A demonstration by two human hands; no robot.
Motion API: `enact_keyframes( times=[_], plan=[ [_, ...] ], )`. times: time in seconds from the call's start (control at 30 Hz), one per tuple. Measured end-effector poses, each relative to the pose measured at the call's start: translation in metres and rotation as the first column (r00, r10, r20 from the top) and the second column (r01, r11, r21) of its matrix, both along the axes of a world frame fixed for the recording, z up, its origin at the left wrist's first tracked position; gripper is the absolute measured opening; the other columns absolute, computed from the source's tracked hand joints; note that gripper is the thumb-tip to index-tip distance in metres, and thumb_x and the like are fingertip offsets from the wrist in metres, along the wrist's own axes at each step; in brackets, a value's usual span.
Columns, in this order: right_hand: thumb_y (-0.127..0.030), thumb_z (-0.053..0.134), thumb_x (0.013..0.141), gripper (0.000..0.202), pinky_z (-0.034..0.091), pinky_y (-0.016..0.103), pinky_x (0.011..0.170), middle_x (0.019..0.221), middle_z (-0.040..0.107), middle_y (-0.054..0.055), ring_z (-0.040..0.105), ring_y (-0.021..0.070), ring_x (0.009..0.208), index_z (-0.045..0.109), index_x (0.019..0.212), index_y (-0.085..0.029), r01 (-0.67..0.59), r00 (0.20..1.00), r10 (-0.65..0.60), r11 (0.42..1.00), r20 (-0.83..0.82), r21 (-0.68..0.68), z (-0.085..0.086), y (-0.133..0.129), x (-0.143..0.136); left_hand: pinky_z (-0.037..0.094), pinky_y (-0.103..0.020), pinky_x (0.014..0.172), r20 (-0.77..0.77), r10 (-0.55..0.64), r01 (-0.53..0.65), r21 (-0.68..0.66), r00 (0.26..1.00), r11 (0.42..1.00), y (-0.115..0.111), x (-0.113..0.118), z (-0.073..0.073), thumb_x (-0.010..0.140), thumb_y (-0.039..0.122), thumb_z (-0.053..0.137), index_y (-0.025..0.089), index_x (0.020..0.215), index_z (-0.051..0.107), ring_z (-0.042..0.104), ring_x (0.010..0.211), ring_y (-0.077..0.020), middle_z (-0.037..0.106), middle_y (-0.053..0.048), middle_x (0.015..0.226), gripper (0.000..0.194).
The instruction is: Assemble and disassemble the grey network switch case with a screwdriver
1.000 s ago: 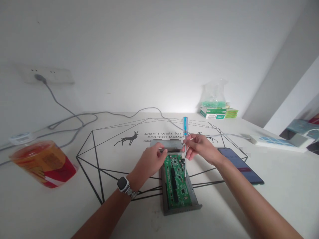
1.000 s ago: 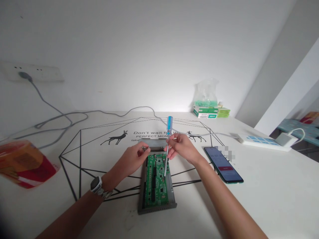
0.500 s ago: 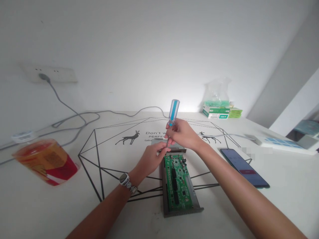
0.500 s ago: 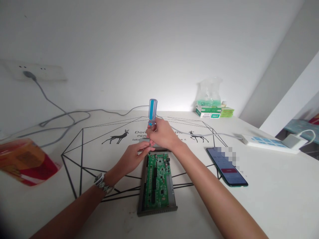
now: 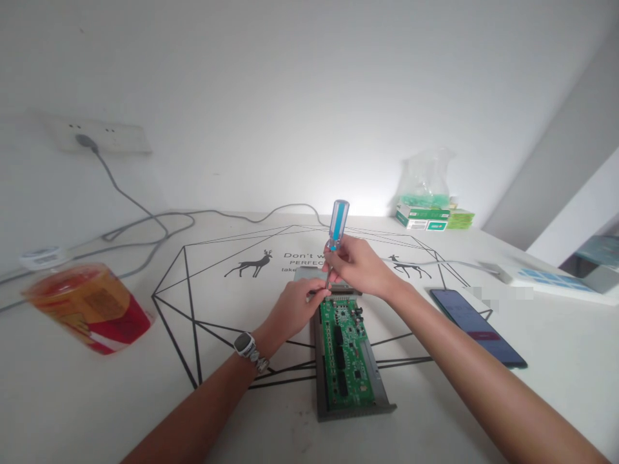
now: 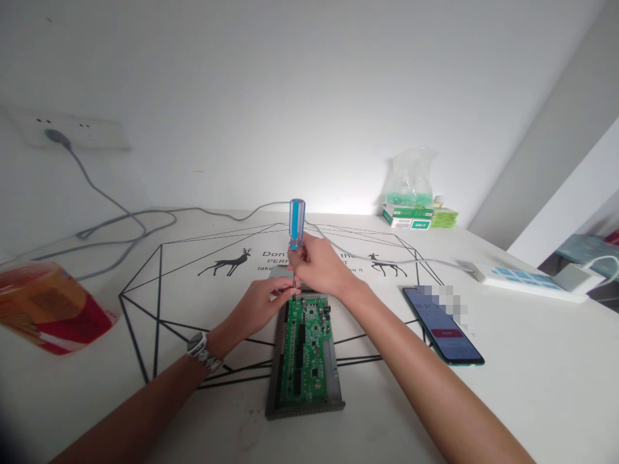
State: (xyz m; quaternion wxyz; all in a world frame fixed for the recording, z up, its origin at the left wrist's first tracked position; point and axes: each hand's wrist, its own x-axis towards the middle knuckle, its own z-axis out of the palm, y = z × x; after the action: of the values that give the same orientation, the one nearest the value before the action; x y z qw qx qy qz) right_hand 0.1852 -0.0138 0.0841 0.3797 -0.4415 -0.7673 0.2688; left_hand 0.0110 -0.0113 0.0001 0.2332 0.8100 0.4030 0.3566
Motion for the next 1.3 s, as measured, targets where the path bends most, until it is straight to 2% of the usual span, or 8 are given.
enact_keyframes(
  times=[0.13, 0.3, 0.5, 0.67, 0.8, 1.1, 1.17, 1.3],
  plan=[
    [-0.023, 0.053, 0.089, 0.004, 0.050, 0.035, 0.062, 0.078, 0.073, 0.003, 0.068, 0.0178, 0.058, 0.055, 0.086, -0.020, -0.004, 1.000, 0.004, 1.000, -0.002, -0.011, 0.001, -0.001, -0.001, 0.049, -0.027, 0.072, 0.015, 0.003, -0.004, 0.030, 1.000, 1.000, 0.002, -0.001, -0.002, 0.094, 0.031, 0.056, 0.019, 0.090, 0.075, 0.069, 0.084, -0.0202, 0.078, -0.004, 0.091, 0.024],
    [-0.022, 0.054, 0.088, 0.002, 0.052, 0.037, 0.063, 0.079, 0.073, 0.003, 0.068, 0.0179, 0.057, 0.055, 0.087, -0.020, 0.003, 1.000, -0.003, 1.000, -0.006, -0.019, 0.001, -0.001, -0.001, 0.046, -0.026, 0.070, 0.009, -0.005, 0.005, 0.006, 1.000, 1.000, 0.002, -0.002, -0.001, 0.094, 0.030, 0.055, 0.020, 0.088, 0.075, 0.068, 0.083, -0.0193, 0.078, -0.002, 0.091, 0.023],
    [-0.027, 0.056, 0.089, 0.012, 0.054, 0.036, 0.061, 0.082, 0.073, 0.003, 0.071, 0.0191, 0.062, 0.057, 0.099, -0.020, -0.048, 0.999, 0.046, 0.995, -0.028, -0.087, 0.002, -0.002, 0.000, 0.041, -0.026, 0.065, -0.002, 0.007, -0.007, 0.003, 1.000, 1.000, 0.001, -0.002, 0.001, 0.093, 0.030, 0.057, 0.019, 0.082, 0.070, 0.062, 0.072, -0.0161, 0.074, 0.001, 0.078, 0.021],
    [-0.036, 0.066, 0.086, 0.018, 0.056, 0.037, 0.064, 0.081, 0.072, 0.003, 0.073, 0.0203, 0.067, 0.056, 0.092, -0.022, -0.022, 0.998, 0.015, 0.993, -0.056, -0.119, 0.010, -0.007, 0.002, 0.038, -0.025, 0.062, 0.009, 0.030, -0.030, -0.004, 1.000, 1.000, -0.002, -0.001, 0.005, 0.092, 0.030, 0.056, 0.019, 0.075, 0.064, 0.058, 0.066, -0.0144, 0.069, 0.002, 0.071, 0.022],
    [-0.034, 0.074, 0.080, 0.025, 0.057, 0.036, 0.065, 0.074, 0.071, 0.001, 0.074, 0.0209, 0.067, 0.052, 0.084, -0.023, 0.018, 0.989, -0.039, 0.989, -0.144, -0.145, 0.013, -0.009, 0.003, 0.037, -0.026, 0.062, 0.027, 0.034, -0.034, -0.020, 0.999, 0.999, -0.004, 0.000, 0.006, 0.091, 0.032, 0.055, 0.019, 0.073, 0.063, 0.058, 0.067, -0.0151, 0.069, 0.001, 0.071, 0.023],
    [-0.032, 0.071, 0.081, 0.019, 0.056, 0.037, 0.069, 0.067, 0.070, 0.000, 0.072, 0.0197, 0.066, 0.054, 0.081, -0.023, 0.041, 0.987, -0.053, 0.996, -0.150, -0.081, 0.012, -0.013, 0.000, 0.040, -0.028, 0.066, 0.033, 0.048, -0.047, -0.025, 0.998, 0.999, -0.003, 0.001, 0.003, 0.091, 0.034, 0.055, 0.020, 0.075, 0.064, 0.063, 0.073, -0.0171, 0.073, 0.000, 0.077, 0.022],
    [-0.034, 0.072, 0.080, 0.023, 0.054, 0.036, 0.067, 0.068, 0.069, 0.000, 0.071, 0.0190, 0.064, 0.053, 0.078, -0.023, 0.087, 0.986, -0.095, 0.994, -0.136, -0.064, 0.012, -0.013, 0.000, 0.041, -0.028, 0.067, 0.042, 0.050, -0.049, -0.030, 0.998, 0.998, -0.003, 0.001, 0.003, 0.091, 0.034, 0.056, 0.020, 0.076, 0.064, 0.064, 0.074, -0.0175, 0.074, -0.001, 0.078, 0.022],
    [-0.042, 0.072, 0.080, 0.030, 0.050, 0.035, 0.063, 0.069, 0.069, 0.002, 0.066, 0.0174, 0.061, 0.051, 0.070, -0.023, 0.270, 0.961, -0.266, 0.962, -0.076, 0.052, 0.012, -0.015, -0.004, 0.044, -0.028, 0.068, 0.070, 0.056, -0.054, -0.032, 0.996, 0.998, -0.004, 0.002, 0.002, 0.090, 0.034, 0.056, 0.021, 0.077, 0.066, 0.066, 0.074, -0.0181, 0.075, -0.001, 0.079, 0.021]
  ],
)
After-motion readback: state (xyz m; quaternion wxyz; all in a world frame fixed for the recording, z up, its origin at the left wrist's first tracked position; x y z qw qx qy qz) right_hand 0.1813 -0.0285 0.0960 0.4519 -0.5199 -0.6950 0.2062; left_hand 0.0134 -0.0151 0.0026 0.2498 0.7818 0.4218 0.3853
